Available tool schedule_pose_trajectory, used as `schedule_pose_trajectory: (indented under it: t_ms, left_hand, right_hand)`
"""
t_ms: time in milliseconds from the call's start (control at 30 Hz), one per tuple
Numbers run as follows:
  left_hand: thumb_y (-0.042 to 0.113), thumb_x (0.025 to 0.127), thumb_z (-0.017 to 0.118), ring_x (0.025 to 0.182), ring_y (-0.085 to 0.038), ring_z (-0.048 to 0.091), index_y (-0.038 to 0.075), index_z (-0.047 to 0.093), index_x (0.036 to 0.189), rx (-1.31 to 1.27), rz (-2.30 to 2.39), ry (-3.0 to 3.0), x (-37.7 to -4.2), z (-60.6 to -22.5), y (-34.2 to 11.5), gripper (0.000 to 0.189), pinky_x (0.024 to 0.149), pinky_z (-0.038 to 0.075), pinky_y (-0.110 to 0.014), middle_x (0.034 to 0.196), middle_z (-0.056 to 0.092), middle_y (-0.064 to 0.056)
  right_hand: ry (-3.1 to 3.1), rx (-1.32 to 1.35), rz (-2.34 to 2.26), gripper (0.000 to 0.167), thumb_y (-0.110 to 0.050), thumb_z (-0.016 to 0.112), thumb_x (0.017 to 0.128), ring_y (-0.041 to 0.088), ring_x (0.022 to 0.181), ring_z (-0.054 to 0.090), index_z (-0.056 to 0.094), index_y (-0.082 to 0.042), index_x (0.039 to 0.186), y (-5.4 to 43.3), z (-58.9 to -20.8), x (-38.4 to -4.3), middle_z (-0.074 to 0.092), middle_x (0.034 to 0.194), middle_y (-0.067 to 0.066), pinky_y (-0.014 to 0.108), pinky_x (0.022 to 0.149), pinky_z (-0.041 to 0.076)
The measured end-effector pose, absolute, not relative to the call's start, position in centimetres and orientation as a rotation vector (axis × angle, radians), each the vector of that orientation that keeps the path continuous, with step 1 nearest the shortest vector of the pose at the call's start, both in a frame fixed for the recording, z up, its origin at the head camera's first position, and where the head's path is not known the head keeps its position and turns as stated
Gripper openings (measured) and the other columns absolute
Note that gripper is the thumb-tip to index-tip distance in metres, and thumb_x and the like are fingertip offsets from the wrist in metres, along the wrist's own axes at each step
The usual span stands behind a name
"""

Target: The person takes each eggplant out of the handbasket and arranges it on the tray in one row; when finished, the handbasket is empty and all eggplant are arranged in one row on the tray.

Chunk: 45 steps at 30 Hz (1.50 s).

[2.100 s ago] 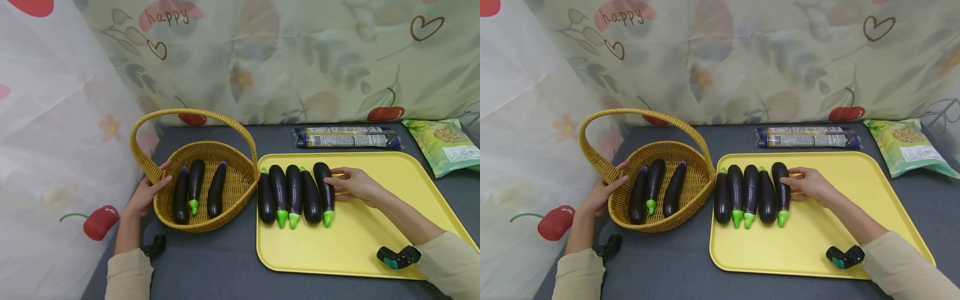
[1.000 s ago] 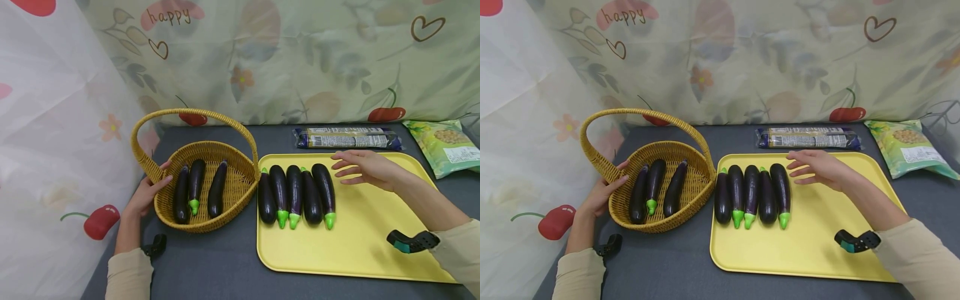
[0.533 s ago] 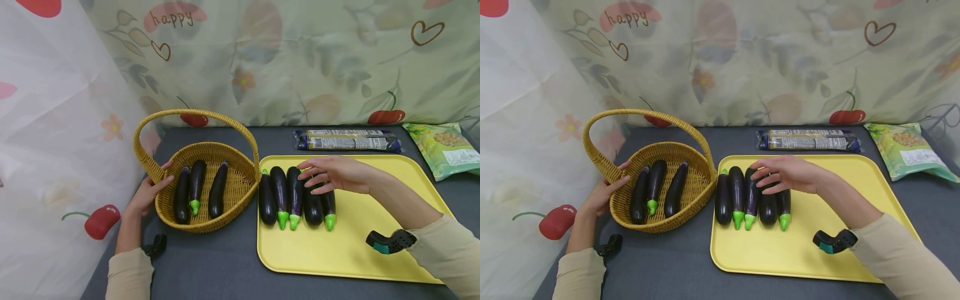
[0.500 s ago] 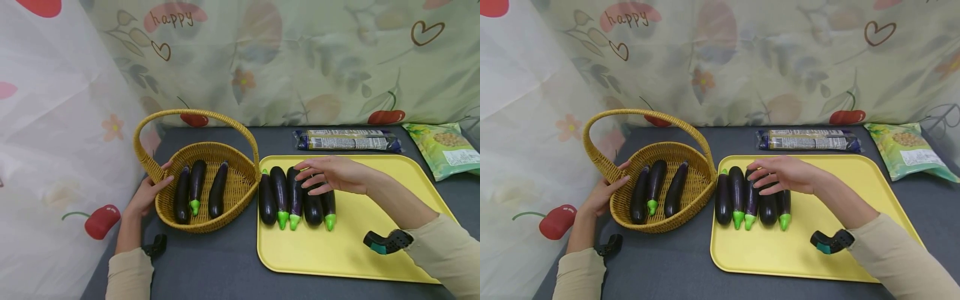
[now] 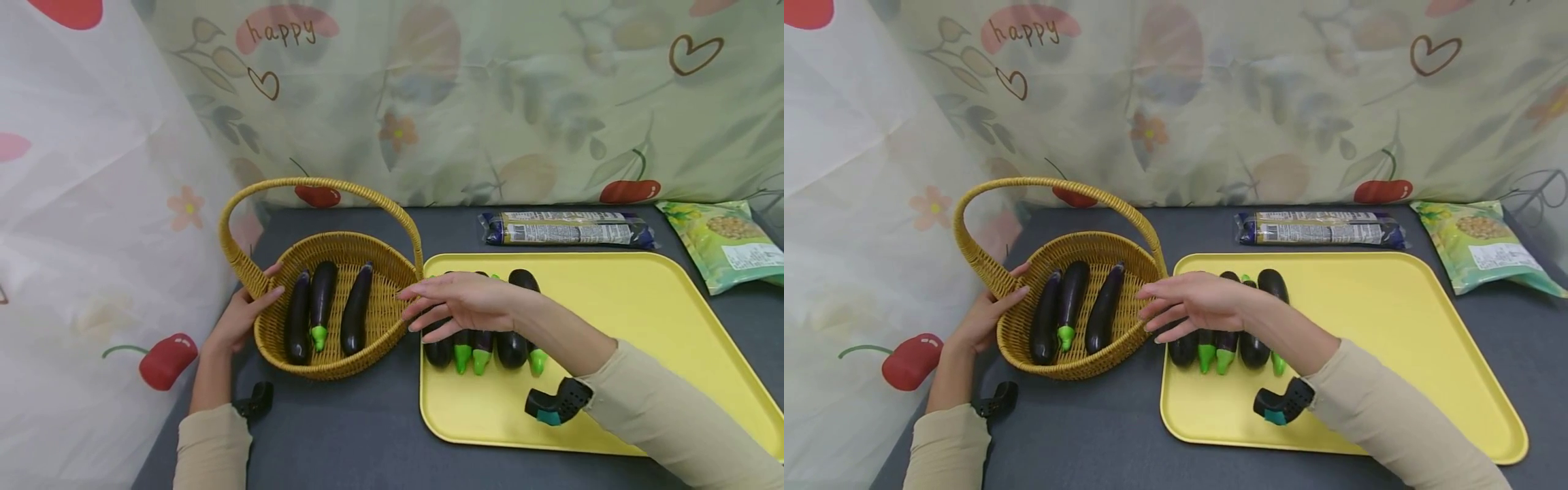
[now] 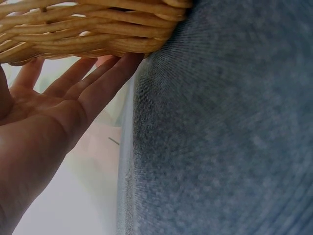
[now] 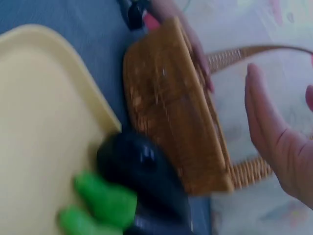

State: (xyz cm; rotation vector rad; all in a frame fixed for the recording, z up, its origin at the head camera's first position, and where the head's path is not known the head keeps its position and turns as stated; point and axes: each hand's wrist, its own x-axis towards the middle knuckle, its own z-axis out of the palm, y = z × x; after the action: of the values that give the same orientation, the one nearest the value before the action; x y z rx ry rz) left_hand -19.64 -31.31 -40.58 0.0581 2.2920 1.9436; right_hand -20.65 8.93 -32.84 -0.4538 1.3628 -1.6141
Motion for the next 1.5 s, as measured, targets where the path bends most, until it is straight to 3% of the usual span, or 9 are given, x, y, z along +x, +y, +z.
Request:
schedule_pose_trajectory:
  t_ms: [200,500,800,933,1200,1500]
  left_hand:
    - [0.027,0.098,0.056,0.122,-0.02,0.044,0.015,0.026,0.153,0.051,1.946,2.288,-19.6,-40.6,-31.4,0.064,0.084,0.048,-0.025,0.15,0.028,-0.019]
    - [0.027,0.098,0.056,0.118,-0.019,0.048,0.015,0.027,0.152,0.058,1.95,2.295,-19.6,-40.7,-31.5,0.063,0.083,0.049,-0.026,0.148,0.031,-0.021]
    - [0.027,0.098,0.056,0.13,-0.03,0.035,0.015,0.025,0.153,0.049,1.945,2.292,-19.4,-40.8,-31.5,0.064,0.085,0.048,-0.024,0.152,0.027,-0.016]
    - [0.026,0.098,0.057,0.131,-0.029,0.035,0.014,0.026,0.152,0.052,1.946,2.3,-19.4,-40.7,-31.4,0.064,0.085,0.047,-0.023,0.152,0.027,-0.015]
    - [0.027,0.097,0.058,0.12,-0.022,0.046,0.014,0.027,0.152,0.045,1.941,2.305,-19.5,-40.5,-31.3,0.064,0.082,0.05,-0.026,0.15,0.03,-0.019]
    - [0.026,0.097,0.057,0.12,-0.02,0.046,0.014,0.027,0.152,0.059,1.951,2.299,-19.5,-40.6,-31.4,0.064,0.082,0.049,-0.027,0.15,0.029,-0.019]
  right_hand:
    - [1.365,-0.344,-1.655,0.048,-0.02,0.045,0.103,0.036,0.119,0.05,0.035,0.0,0.145,4.9,-32.5,-20.2,0.041,0.138,0.027,0.045,0.091,0.046]
    - [1.471,-0.111,-1.701,0.049,-0.022,0.049,0.101,0.037,0.125,0.043,0.037,-0.003,0.145,0.6,-33.7,-21.8,0.04,0.139,0.026,0.043,0.088,0.048]
    - [1.591,0.048,-1.656,0.062,-0.024,0.053,0.099,0.042,0.127,0.039,0.023,-0.003,0.15,-2.2,-35.1,-23.1,0.034,0.141,0.031,0.044,0.076,0.053]
    - [1.635,0.077,-1.631,0.063,-0.024,0.054,0.099,0.043,0.125,0.041,0.023,-0.003,0.15,-2.8,-35.7,-23.6,0.034,0.14,0.032,0.044,0.073,0.054]
    - [1.659,0.026,-1.563,0.052,-0.026,0.056,0.098,0.041,0.117,0.049,0.041,-0.003,0.142,-3.6,-36.6,-24.5,0.045,0.131,0.029,0.046,0.072,0.054]
    - [1.637,0.005,-1.537,0.059,-0.025,0.06,0.096,0.04,0.112,0.053,0.036,-0.001,0.144,-4.3,-37.6,-24.7,0.046,0.131,0.029,0.048,0.075,0.053]
